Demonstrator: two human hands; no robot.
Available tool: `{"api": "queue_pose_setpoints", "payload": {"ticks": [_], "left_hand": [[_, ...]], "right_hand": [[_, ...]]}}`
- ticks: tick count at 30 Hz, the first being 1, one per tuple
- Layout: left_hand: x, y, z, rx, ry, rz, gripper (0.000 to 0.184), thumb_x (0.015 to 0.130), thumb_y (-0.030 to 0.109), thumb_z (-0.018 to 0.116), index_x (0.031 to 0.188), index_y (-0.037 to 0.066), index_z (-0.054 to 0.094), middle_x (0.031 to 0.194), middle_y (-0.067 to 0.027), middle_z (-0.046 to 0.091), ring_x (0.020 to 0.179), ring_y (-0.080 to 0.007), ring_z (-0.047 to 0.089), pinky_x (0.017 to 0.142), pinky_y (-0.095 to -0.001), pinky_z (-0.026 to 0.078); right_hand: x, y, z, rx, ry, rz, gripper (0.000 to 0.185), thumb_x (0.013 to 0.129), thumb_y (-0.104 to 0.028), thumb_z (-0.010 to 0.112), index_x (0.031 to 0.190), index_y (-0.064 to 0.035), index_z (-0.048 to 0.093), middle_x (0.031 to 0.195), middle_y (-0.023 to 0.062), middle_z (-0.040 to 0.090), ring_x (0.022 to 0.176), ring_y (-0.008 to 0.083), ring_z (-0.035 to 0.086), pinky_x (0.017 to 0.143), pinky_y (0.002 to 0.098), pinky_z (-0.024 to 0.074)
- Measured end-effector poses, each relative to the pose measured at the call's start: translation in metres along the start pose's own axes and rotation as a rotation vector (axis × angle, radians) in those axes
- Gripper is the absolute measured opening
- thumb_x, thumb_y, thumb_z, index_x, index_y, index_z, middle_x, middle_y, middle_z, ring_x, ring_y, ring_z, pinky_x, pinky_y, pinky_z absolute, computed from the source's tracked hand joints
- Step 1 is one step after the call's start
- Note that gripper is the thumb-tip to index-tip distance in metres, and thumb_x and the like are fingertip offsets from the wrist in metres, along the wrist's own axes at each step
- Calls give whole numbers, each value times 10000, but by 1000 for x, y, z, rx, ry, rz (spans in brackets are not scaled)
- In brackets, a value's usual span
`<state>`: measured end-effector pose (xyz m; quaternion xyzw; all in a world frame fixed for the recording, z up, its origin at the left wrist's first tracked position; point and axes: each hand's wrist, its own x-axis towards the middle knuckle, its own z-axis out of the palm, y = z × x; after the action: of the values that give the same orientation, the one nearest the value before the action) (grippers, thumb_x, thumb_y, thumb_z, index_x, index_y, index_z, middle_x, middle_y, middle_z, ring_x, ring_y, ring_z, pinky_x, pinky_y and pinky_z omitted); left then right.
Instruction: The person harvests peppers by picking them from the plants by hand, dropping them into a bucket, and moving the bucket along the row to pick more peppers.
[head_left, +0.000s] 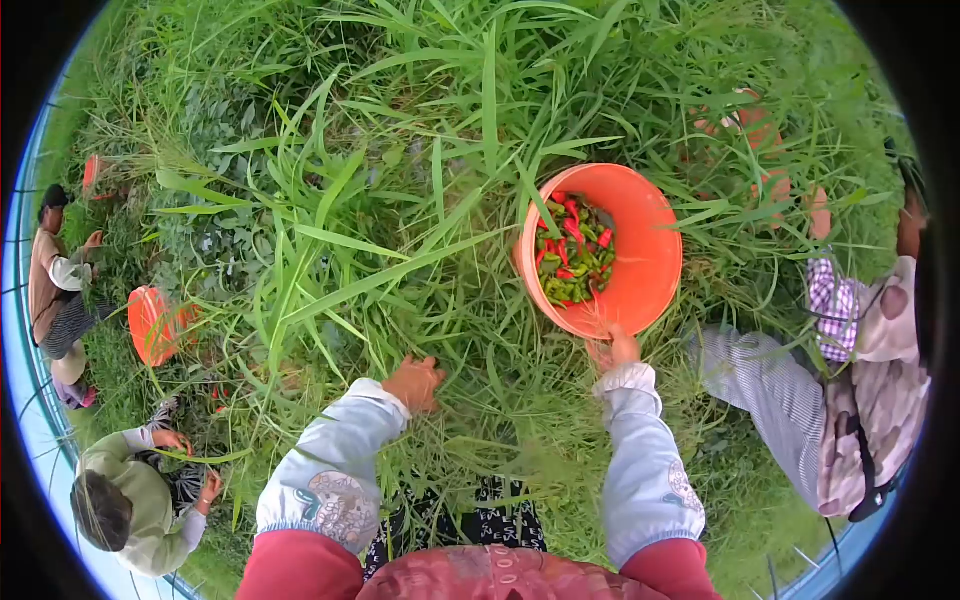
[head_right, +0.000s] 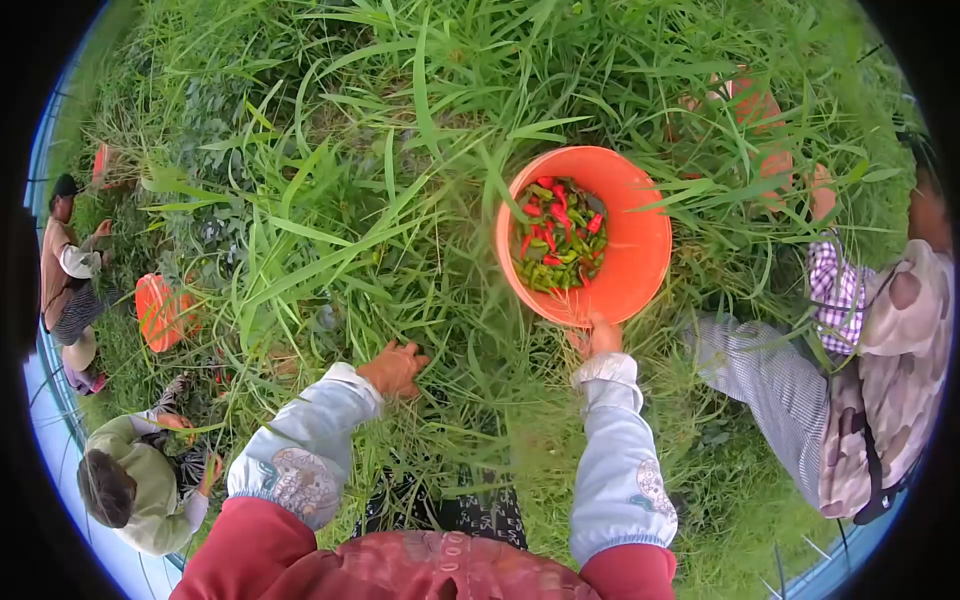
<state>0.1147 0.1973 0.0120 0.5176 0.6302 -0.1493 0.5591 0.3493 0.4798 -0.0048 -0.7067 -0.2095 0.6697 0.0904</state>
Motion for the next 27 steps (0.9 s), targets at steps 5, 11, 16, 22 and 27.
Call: {"api": "queue_pose_setpoints", "payload": {"ticks": [5,11,16,22,27], "left_hand": [[-27,18,-62,131,-148,112,722,668,286,682,1290,66,391,1193,-157,457,1132,-347,441,1012,-517,242],[-76,11,-164,-378,118,461,533,756,369,649,1155,43,516,1121,-166,535,1031,-305,538,872,-366,434],[-57,-10,-203,-204,834,179,373,751,273,656,989,4,558,997,-129,586,883,-312,582,768,-379,471],[-27,-108,-232,845,1198,-425,441,724,314,649,1055,51,522,980,-151,571,1053,-274,491,924,-483,327],[-79,-119,-230,375,474,-663,524,831,327,509,1238,5,437,851,-105,647,880,-221,617,774,-377,434]], "right_hand": [[14,16,6,129,73,31,362,821,-92,519,1172,-93,428,1040,103,576,808,261,632,572,347,554],[17,23,7,161,122,47,344,818,-48,493,1157,-61,435,1018,127,581,820,274,626,601,386,570],[19,34,8,233,7,-92,375,799,-12,477,1170,-47,430,1040,136,565,834,299,618,585,406,567],[-13,26,36,243,36,-198,396,785,-23,461,1167,-116,417,1027,98,564,846,290,610,617,448,538],[44,63,19,226,109,-353,570,674,67,521,1216,-83,423,1057,99,549,823,271,588,644,433,523]]}}
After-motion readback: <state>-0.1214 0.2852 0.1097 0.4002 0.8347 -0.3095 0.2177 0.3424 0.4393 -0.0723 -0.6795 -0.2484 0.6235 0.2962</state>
